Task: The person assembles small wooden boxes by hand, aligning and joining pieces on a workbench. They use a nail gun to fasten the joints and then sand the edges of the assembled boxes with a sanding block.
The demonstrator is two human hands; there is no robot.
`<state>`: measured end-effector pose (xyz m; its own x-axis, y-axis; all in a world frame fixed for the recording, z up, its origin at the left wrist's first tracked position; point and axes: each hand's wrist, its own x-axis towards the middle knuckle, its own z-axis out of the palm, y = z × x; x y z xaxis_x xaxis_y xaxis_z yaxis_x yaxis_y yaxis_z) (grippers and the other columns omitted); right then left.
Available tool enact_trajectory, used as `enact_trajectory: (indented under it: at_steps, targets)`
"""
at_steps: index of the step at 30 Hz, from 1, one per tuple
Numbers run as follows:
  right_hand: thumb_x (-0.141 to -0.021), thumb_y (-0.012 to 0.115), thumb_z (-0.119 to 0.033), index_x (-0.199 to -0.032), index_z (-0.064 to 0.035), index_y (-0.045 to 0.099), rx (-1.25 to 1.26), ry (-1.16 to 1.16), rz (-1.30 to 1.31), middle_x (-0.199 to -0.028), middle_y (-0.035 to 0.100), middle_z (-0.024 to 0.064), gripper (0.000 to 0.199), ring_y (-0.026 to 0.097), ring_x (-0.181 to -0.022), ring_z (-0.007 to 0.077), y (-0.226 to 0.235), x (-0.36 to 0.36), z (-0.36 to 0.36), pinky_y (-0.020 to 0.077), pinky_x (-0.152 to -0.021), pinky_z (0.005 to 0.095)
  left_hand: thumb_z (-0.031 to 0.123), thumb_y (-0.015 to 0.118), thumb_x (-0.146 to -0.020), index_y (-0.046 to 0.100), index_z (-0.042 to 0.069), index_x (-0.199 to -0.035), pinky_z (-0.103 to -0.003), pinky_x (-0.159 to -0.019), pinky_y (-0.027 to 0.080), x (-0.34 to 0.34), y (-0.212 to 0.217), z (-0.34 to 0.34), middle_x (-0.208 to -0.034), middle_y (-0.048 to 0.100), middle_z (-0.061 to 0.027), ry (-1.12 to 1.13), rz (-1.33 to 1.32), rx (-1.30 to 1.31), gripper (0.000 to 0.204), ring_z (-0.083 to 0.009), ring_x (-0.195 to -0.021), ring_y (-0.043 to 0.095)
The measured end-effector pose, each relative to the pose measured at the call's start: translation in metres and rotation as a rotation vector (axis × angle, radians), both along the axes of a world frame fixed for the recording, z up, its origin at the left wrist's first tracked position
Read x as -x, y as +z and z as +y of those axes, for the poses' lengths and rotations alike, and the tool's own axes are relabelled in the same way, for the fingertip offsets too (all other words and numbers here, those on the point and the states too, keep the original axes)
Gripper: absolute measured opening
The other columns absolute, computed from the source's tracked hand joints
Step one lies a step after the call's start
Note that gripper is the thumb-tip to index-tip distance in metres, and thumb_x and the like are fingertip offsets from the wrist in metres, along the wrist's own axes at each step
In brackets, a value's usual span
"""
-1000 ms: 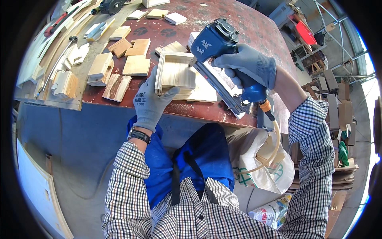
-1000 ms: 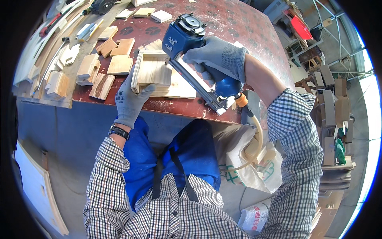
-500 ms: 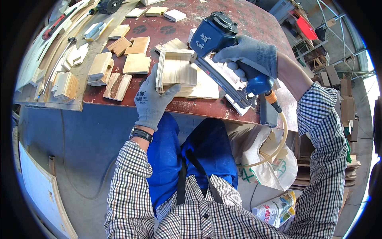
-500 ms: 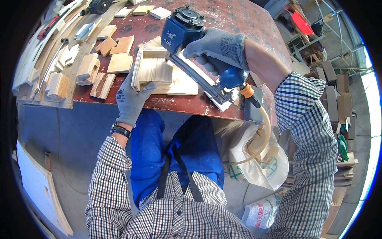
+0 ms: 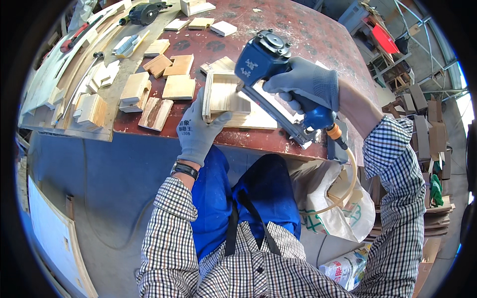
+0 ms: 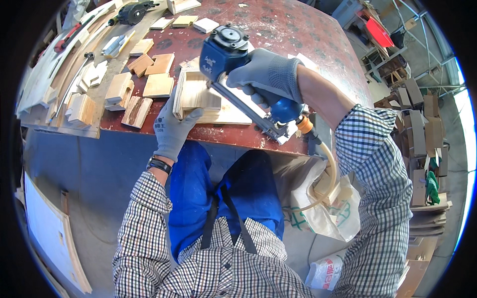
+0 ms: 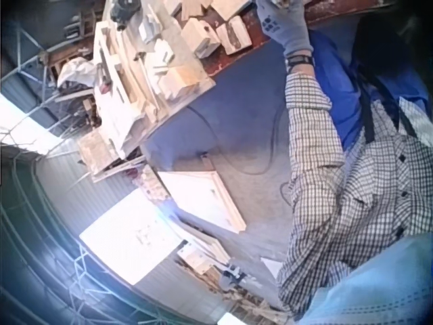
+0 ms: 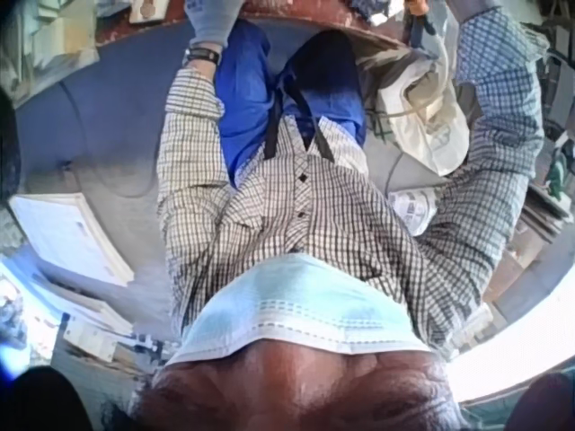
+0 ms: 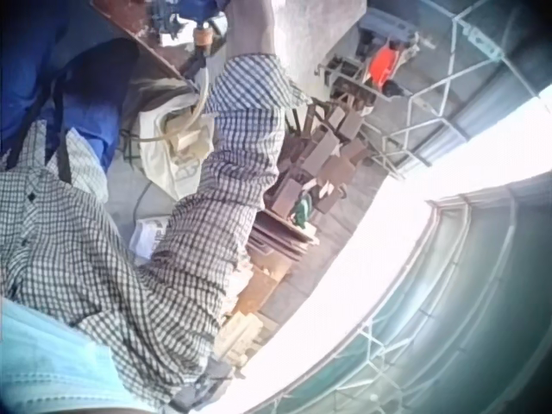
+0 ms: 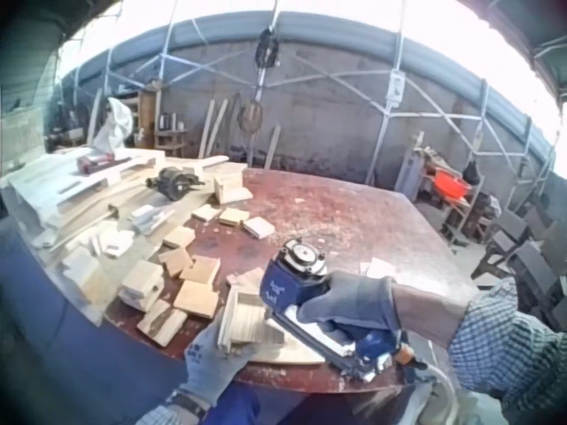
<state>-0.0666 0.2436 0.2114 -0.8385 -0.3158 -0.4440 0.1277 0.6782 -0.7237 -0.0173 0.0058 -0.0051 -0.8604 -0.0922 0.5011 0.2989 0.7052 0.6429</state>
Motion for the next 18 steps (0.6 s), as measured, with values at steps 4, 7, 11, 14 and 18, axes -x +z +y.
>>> enact_trajectory:
  at_steps: [4, 7, 11, 14, 18]
  targets:
    - [-0.089, 0.076, -0.026, -0.087, 0.0031, 0.072, 0.018, 0.065, -0.005, -0.066, 0.065, 0.0077, 0.029, 0.064, -0.048, 0.0139, 0.004, -0.013, -0.016, 0.0521, -0.04, 0.0262, 0.069, 0.077, -0.087, 0.053, 0.006, -0.153, -0.043, -0.088, 0.061, 0.0, 0.0, 0.003, -0.119, 0.074, -0.0118, -0.022, -0.008, -0.01, 0.094, -0.0321, -0.109, 0.073]
    - [-0.087, 0.075, -0.027, -0.089, 0.0023, 0.073, 0.0, 0.076, -0.015, -0.067, 0.065, 0.007, 0.03, 0.063, -0.049, 0.0136, 0.004, -0.018, -0.029, 0.0509, -0.041, 0.0262, 0.066, 0.079, -0.087, 0.053, 0.006, -0.152, -0.043, -0.087, 0.061, -0.003, 0.002, 0.0, -0.119, 0.074, -0.0117, -0.019, -0.02, -0.015, 0.092, -0.0322, -0.108, 0.073]
    - [-0.089, 0.077, -0.025, -0.094, 0.0021, 0.07, -0.066, 0.1, 0.013, -0.065, 0.062, 0.0031, 0.029, 0.059, -0.048, 0.0091, 0.012, -0.022, -0.035, 0.05, -0.043, 0.0226, 0.066, 0.079, -0.087, 0.054, 0.006, -0.152, -0.043, -0.086, 0.061, -0.001, 0.001, 0.001, -0.118, 0.074, -0.0118, -0.027, -0.021, -0.01, 0.092, -0.0319, -0.108, 0.073]
    - [-0.087, 0.077, -0.025, -0.095, 0.0021, 0.07, -0.096, 0.144, 0.03, -0.066, 0.063, 0.0041, 0.029, 0.059, -0.048, 0.0096, 0.013, -0.02, -0.036, 0.0503, -0.043, 0.0229, 0.066, 0.079, -0.087, 0.054, 0.006, -0.152, -0.043, -0.087, 0.061, -0.004, 0.002, 0.0, -0.12, 0.074, -0.0121, -0.023, -0.029, -0.012, 0.092, -0.0322, -0.109, 0.073]
    - [-0.088, 0.078, -0.023, -0.097, 0.0029, 0.07, -0.057, 0.113, -0.016, -0.067, 0.064, 0.0042, 0.029, 0.062, -0.047, 0.0114, 0.01, -0.011, -0.027, 0.052, -0.043, 0.024, 0.068, 0.078, -0.087, 0.054, 0.006, -0.152, -0.043, -0.087, 0.061, 0.001, 0.001, 0.002, -0.122, 0.074, -0.0122, -0.045, -0.047, -0.025, 0.093, -0.0329, -0.11, 0.073]
